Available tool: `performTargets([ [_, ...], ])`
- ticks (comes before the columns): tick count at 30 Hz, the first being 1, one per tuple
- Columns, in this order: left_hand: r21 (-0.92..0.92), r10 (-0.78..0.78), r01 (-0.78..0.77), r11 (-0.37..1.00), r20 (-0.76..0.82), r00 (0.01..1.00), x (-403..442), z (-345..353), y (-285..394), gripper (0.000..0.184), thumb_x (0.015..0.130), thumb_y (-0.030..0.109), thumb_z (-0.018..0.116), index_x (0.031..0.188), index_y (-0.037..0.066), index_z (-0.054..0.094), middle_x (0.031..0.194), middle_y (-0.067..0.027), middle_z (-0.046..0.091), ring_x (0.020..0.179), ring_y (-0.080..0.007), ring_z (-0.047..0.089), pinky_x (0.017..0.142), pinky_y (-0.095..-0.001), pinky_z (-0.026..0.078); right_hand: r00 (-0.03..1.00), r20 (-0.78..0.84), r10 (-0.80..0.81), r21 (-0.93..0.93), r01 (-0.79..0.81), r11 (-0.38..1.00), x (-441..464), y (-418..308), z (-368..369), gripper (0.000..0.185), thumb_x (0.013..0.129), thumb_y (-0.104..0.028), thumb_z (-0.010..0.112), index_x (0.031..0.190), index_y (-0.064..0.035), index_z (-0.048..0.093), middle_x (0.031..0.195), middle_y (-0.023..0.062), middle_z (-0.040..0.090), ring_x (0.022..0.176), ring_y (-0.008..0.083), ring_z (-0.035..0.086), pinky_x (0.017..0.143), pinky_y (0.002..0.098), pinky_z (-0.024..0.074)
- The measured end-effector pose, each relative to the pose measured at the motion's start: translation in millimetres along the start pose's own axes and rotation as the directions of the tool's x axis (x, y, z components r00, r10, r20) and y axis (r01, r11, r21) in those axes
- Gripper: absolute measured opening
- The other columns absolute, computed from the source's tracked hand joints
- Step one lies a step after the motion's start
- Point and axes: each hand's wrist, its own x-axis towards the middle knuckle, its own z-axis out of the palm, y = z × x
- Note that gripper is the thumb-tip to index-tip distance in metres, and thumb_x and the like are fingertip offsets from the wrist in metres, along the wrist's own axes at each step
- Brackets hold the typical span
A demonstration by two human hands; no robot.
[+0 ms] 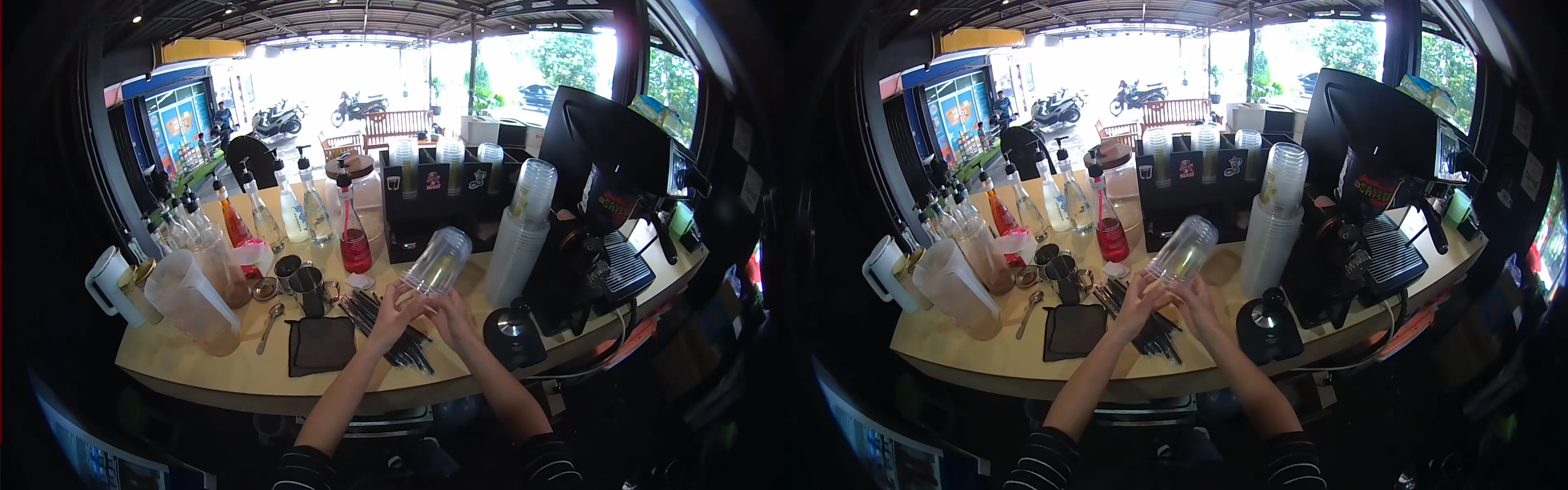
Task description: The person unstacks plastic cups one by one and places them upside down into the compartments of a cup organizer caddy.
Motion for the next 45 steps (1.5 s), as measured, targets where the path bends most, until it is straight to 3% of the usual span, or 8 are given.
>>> performTargets([
  [7,0.015,-0.030,0.028,0.999,0.094,0.995,-5.2,7.8,11.6,0.065,0.081,0.025,0.067,0.129,0.000,0.031,0.121,-0.0140,0.047,0.109,-0.0187,0.052,0.089,-0.0286,0.046,0.997,0.072,-0.031,-0.304,0.051,0.951,-10.8,-10.2,-5.0,0.050,0.076,-0.006,0.065,0.119,-0.0034,0.040,0.113,0.0075,0.052,0.104,0.0152,0.052,0.089,0.0307,0.0419],
  [22,0.174,-0.005,-0.007,0.985,0.070,0.998,-4.6,-2.4,25.2,0.062,0.074,0.021,0.073,0.121,-0.001,0.039,0.110,-0.0143,0.055,0.102,-0.0181,0.056,0.087,-0.0291,0.046,0.967,0.062,-0.246,-0.202,0.253,0.946,-0.5,-1.4,1.1,0.054,0.068,-0.010,0.076,0.112,-0.0011,0.047,0.097,0.0071,0.059,0.090,0.0146,0.060,0.079,0.0277,0.0477],
  [25,0.108,-0.014,0.011,0.994,0.028,1.000,-13.5,-18.9,21.3,0.063,0.074,0.019,0.072,0.122,0.001,0.036,0.113,-0.0130,0.049,0.101,-0.0201,0.056,0.086,-0.0307,0.047,0.965,-0.197,-0.171,0.073,0.189,0.979,8.8,-7.8,-20.2,0.062,0.067,-0.007,0.075,0.118,-0.0032,0.041,0.101,0.0072,0.057,0.094,0.0163,0.058,0.083,0.0298,0.0465],
  [27,0.079,0.018,-0.017,0.997,-0.009,1.000,-14.3,-32.5,18.1,0.068,0.072,0.016,0.072,0.124,0.003,0.030,0.114,-0.0119,0.039,0.102,-0.0234,0.055,0.084,-0.0332,0.049,0.956,0.033,-0.293,-0.226,0.293,0.929,18.8,-32.9,-25.1,0.067,0.067,-0.002,0.074,0.123,-0.0047,0.036,0.109,0.0089,0.051,0.102,0.0187,0.053,0.088,0.0315,0.0440],
  [34,0.381,0.179,-0.100,0.919,-0.177,0.968,5.8,-27.8,-7.4,0.066,0.064,0.014,0.077,0.113,0.002,0.035,0.107,-0.0127,0.046,0.101,-0.0235,0.054,0.083,-0.0320,0.048,0.861,0.087,-0.501,-0.653,0.429,0.624,9.7,-62.6,3.1,0.078,0.062,-0.008,0.078,0.125,-0.0018,0.032,0.122,0.0131,0.042,0.114,0.0212,0.044,0.092,0.0328,0.0405],
  [40,0.806,0.152,0.027,0.591,-0.144,0.978,35.7,-9.9,-27.8,0.078,0.053,0.034,0.081,0.108,0.000,0.036,0.097,-0.0125,0.051,0.091,-0.0269,0.055,0.087,-0.0435,0.038,0.844,0.180,-0.506,-0.774,0.439,0.456,-8.4,-82.3,31.3,0.069,0.059,-0.017,0.082,0.116,0.0010,0.047,0.112,0.0128,0.054,0.104,0.0203,0.054,0.089,0.0329,0.0434],
  [41,0.952,0.134,0.036,0.304,-0.080,0.988,37.9,-6.7,-26.3,0.088,0.052,0.044,0.080,0.114,-0.001,0.036,0.103,-0.0126,0.053,0.102,-0.0275,0.054,0.094,-0.0522,0.029,0.833,0.188,-0.520,-0.760,0.459,0.459,-10.3,-82.9,32.0,0.066,0.058,-0.019,0.082,0.113,0.0008,0.050,0.110,0.0127,0.056,0.101,0.0205,0.056,0.088,0.0332,0.0444],
  [45,0.935,-0.080,0.228,0.272,-0.214,0.974,42.0,8.1,-7.9,0.094,0.055,0.049,0.077,0.122,-0.001,0.035,0.119,-0.0140,0.049,0.115,-0.0253,0.047,0.098,-0.0601,0.020,0.857,0.265,-0.442,-0.763,0.467,0.446,-6.5,-73.1,8.6,0.070,0.057,-0.021,0.083,0.115,0.0005,0.048,0.110,0.0136,0.054,0.103,0.0235,0.054,0.089,0.0356,0.0432],
])
